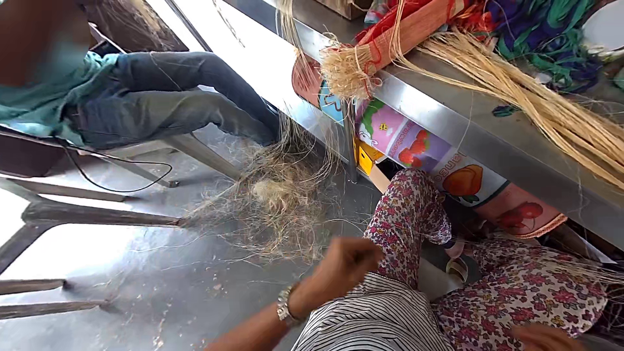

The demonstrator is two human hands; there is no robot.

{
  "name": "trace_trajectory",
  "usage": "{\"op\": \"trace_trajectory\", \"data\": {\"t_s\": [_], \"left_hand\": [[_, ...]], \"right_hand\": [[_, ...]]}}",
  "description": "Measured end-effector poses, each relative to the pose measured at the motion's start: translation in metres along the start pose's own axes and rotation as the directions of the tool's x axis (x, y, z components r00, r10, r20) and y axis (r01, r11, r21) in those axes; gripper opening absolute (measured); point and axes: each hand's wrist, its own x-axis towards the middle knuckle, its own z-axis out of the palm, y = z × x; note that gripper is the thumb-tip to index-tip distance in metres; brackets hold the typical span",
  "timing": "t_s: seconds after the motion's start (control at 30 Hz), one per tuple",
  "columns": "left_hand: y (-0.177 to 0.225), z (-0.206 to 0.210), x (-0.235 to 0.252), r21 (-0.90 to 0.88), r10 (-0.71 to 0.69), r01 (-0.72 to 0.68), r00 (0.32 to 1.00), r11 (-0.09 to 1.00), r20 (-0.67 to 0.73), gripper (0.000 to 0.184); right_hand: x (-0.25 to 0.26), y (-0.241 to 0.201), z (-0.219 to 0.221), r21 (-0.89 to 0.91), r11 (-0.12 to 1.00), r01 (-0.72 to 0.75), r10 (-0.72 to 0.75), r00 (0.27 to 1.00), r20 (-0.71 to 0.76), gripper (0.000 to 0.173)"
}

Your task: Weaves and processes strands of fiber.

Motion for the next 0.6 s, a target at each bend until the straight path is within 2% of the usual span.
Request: {"op": "trace_trajectory", "data": {"t_s": [0.07, 0.1, 0.2, 0.3, 0.37, 0.47, 0.53, 0.6], "left_hand": [[0.003, 0.027, -0.001, -0.098, 0.069, -0.051, 0.978, 0.994, 0.196, 0.019], [0.003, 0.035, -0.001, -0.129, 0.095, -0.064, 0.963, 0.99, 0.251, 0.018], [0.002, 0.045, 0.0, -0.174, 0.136, -0.084, 0.94, 0.981, 0.313, 0.018], [0.0, 0.047, 0.002, -0.167, 0.165, -0.115, 0.929, 0.979, 0.33, 0.018], [-0.002, 0.047, 0.002, -0.132, 0.189, -0.151, 0.915, 0.98, 0.357, 0.017], [-0.006, 0.043, 0.004, -0.078, 0.207, -0.192, 0.89, 0.978, 0.406, 0.018], [-0.01, 0.037, 0.004, -0.057, 0.187, -0.18, 0.887, 0.982, 0.423, 0.018], [-0.011, 0.03, 0.005, -0.052, 0.123, -0.111, 0.888, 0.992, 0.443, 0.018]], "right_hand": [[0.017, -0.001, 0.034, 0.154, 0.97, -0.186, 0.148, 0.963, 0.226, 0.018], [0.025, -0.002, 0.05, 0.2, 0.947, -0.253, 0.193, 0.941, 0.276, 0.021], [0.038, 0.002, 0.083, 0.357, 0.865, -0.351, 0.254, 0.922, 0.291, 0.031], [0.044, 0.004, 0.092, 0.502, 0.803, -0.321, 0.219, 0.943, 0.252, 0.035], [0.046, 0.003, 0.095, 0.551, 0.781, -0.294, 0.217, 0.955, 0.202, 0.025], [0.048, 0.004, 0.096, 0.56, 0.797, -0.227, 0.188, 0.974, 0.128, 0.01], [0.05, 0.006, 0.093, 0.538, 0.821, -0.194, 0.179, 0.981, 0.082, 0.009], [0.051, 0.01, 0.091, 0.507, 0.848, -0.155, 0.155, 0.987, 0.041, 0.009]]}}
